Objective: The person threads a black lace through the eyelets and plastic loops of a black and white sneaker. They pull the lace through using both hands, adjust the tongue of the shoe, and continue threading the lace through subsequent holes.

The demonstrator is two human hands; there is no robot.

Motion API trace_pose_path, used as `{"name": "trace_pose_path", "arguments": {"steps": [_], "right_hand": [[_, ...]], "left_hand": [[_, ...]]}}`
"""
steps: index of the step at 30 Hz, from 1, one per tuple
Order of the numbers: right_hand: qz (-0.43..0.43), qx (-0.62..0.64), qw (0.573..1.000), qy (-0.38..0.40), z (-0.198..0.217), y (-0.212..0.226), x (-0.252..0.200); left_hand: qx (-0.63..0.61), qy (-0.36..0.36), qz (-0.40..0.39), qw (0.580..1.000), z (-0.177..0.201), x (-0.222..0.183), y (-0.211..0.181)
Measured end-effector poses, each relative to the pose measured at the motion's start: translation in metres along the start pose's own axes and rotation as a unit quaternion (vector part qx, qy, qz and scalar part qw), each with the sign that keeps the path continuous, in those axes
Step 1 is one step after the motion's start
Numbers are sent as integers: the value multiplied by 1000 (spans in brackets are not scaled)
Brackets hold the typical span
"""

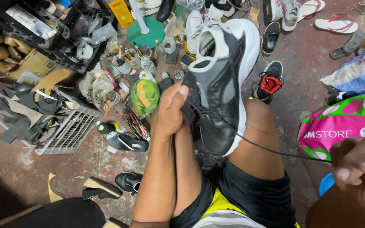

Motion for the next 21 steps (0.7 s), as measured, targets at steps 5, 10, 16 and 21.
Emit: {"name": "trace_pose_path", "arguments": {"steps": [5, 10, 16, 21], "right_hand": [[-29, 47, 997, -52, -16, 19, 33], [-47, -162, 984, -47, -51, 50, 72], [-94, -383, 919, 9, -113, 32, 99], [-169, -312, 933, 54, -113, -27, 103]], "left_hand": [[211, 23, -3, 977, -32, 9, -30], [349, 35, -34, 936, -54, 11, -42], [352, 111, -23, 929, -71, 9, -28], [258, 135, 15, 956, -66, 16, -14]]}}
Point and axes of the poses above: each hand's wrist, its own x-axis towards the middle knuckle, its own z-axis out of the back of the hand, y = z × x, the point moved 1 cm from there along x, towards the middle knuckle, and after that the axes turned 1 degree about -z, right-handed, at the moved point
